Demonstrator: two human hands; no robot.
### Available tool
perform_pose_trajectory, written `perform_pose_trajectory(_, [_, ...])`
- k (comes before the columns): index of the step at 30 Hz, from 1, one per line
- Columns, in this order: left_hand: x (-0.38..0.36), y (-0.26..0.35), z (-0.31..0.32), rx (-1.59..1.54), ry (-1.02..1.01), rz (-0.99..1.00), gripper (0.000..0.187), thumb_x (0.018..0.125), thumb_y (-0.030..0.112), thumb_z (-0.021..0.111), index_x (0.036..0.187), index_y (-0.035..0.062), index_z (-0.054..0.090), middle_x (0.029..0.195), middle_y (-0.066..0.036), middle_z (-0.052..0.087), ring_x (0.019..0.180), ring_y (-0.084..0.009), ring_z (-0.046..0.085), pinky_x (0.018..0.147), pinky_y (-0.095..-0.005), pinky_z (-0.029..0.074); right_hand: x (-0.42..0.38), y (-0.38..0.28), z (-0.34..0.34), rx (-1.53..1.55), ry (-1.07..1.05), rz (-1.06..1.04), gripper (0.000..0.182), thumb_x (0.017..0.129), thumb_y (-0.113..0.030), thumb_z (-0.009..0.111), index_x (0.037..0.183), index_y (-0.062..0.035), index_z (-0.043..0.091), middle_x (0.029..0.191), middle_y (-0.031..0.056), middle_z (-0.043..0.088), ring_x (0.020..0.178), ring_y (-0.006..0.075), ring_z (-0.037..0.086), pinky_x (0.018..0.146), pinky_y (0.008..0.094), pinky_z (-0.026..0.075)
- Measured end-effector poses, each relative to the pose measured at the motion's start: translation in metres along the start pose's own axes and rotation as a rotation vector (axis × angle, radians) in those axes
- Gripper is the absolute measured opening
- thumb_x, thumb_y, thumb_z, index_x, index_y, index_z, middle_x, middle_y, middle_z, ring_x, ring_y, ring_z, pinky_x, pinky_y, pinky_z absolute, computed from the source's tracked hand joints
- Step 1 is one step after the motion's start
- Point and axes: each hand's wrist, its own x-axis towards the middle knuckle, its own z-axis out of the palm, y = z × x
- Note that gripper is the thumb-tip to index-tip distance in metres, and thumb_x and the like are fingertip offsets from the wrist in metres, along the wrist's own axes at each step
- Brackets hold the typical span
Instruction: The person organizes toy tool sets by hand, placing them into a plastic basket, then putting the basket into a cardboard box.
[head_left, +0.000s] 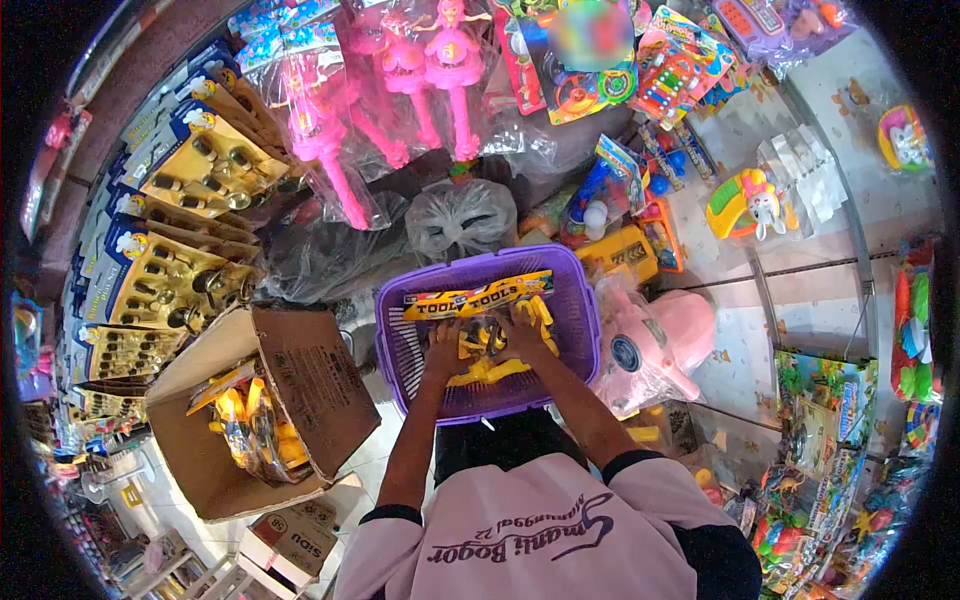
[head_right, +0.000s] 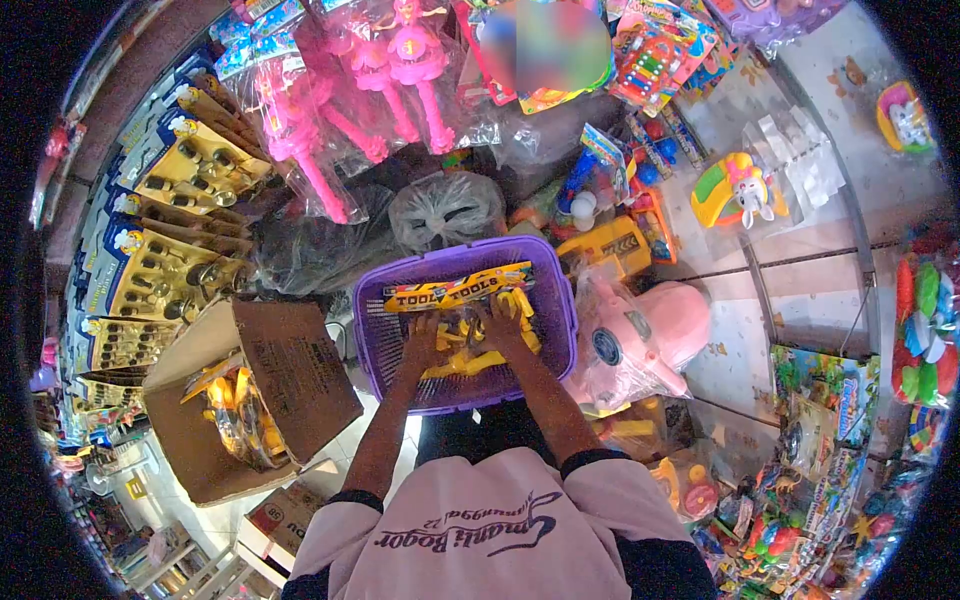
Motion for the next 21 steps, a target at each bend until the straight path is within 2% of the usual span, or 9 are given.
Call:
perform_pose_trajectory(4, [-0.002,-0.001,-0.003,-0.007,-0.013,-0.005,0.098,0.065,0.058,0.071,0.141,0.0136,0.026,0.142,-0.017,0.025,0.13,-0.0445,0.024,0.105,-0.0517,0.029,0.002,0.0,-0.003,-0.01,-0.026,0.033,0.122,0.049,-0.065,0.077,0.145,-0.0318,0.01,0.152,0.0164,0.005,0.138,0.0421,0.008,0.105,0.0627,0.011])
perform_pose_trajectory(10, [0.007,-0.012,0.011,0.093,-0.093,-0.014,0.107,0.066,0.069,0.064,0.146,0.0188,0.013,0.151,-0.015,0.009,0.136,-0.0447,0.012,0.103,-0.0614,0.026,0.002,0.001,0.009,-0.021,0.008,0.04,0.116,0.055,-0.067,0.073,0.146,-0.0274,0.011,0.151,0.0179,0.01,0.137,0.042,0.011,0.105,0.0628,0.013])
perform_pose_trajectory(11, [0.012,-0.022,0.023,0.106,-0.073,0.027,0.106,0.068,0.07,0.06,0.147,0.0217,0.008,0.152,-0.014,0.004,0.137,-0.0447,0.006,0.101,-0.0652,0.024,-0.004,-0.003,0.004,-0.021,0.002,0.045,0.115,0.057,-0.067,0.072,0.146,-0.0263,0.011,0.15,0.0183,0.011,0.137,0.0418,0.012,0.105,0.0627,0.013])
perform_pose_trajectory(14, [0.004,-0.018,0.035,0.031,0.063,0.048,0.102,0.072,0.067,0.058,0.147,0.0218,0.005,0.152,-0.015,0.004,0.136,-0.0463,0.01,0.1,-0.0665,0.024,-0.021,-0.006,0.005,0.051,0.021,0.061,0.111,0.061,-0.067,0.069,0.146,-0.0248,0.011,0.15,0.0195,0.012,0.137,0.0416,0.013,0.105,0.0638,0.013])
perform_pose_trajectory(15, [-0.024,0.018,-0.004,-0.003,0.054,-0.034,0.087,0.079,0.06,0.056,0.144,0.0165,0.02,0.149,-0.017,0.014,0.134,-0.0436,0.02,0.1,-0.0628,0.028,-0.034,-0.01,-0.002,0.056,0.019,0.084,0.103,0.067,-0.062,0.067,0.145,-0.0178,0.017,0.148,0.0206,0.018,0.136,0.0408,0.019,0.106,0.0578,0.019])
perform_pose_trajectory(18, [-0.058,0.016,0.002,-0.172,0.131,0.123,0.066,0.084,0.05,0.058,0.132,0.0084,0.041,0.137,-0.02,0.039,0.125,-0.0379,0.039,0.098,-0.053,0.035,-0.061,-0.006,0.004,0.355,0.142,-0.062,0.09,0.072,-0.057,0.066,0.139,-0.008,0.032,0.142,0.0219,0.032,0.13,0.0375,0.032,0.105,0.0499,0.028])
perform_pose_trajectory(19, [-0.074,0.022,-0.004,-0.33,0.16,0.168,0.057,0.086,0.044,0.057,0.127,0.0065,0.045,0.13,-0.019,0.045,0.119,-0.0348,0.045,0.096,-0.0485,0.038,-0.07,-0.003,0.015,0.311,0.375,-0.213,0.068,0.078,-0.044,0.065,0.127,-0.0008,0.047,0.128,0.0229,0.049,0.119,0.0342,0.047,0.098,0.0422,0.038])
perform_pose_trajectory(21, [-0.125,0.053,-0.036,-0.65,0.209,0.262,0.04,0.09,0.032,0.056,0.117,0.0029,0.053,0.116,-0.018,0.058,0.108,-0.0284,0.056,0.09,-0.0395,0.044,-0.091,-0.008,0.02,0.55,0.382,-0.231,0.052,0.083,-0.036,0.063,0.119,-0.0005,0.052,0.116,0.0192,0.056,0.11,0.0296,0.054,0.093,0.0388,0.042])
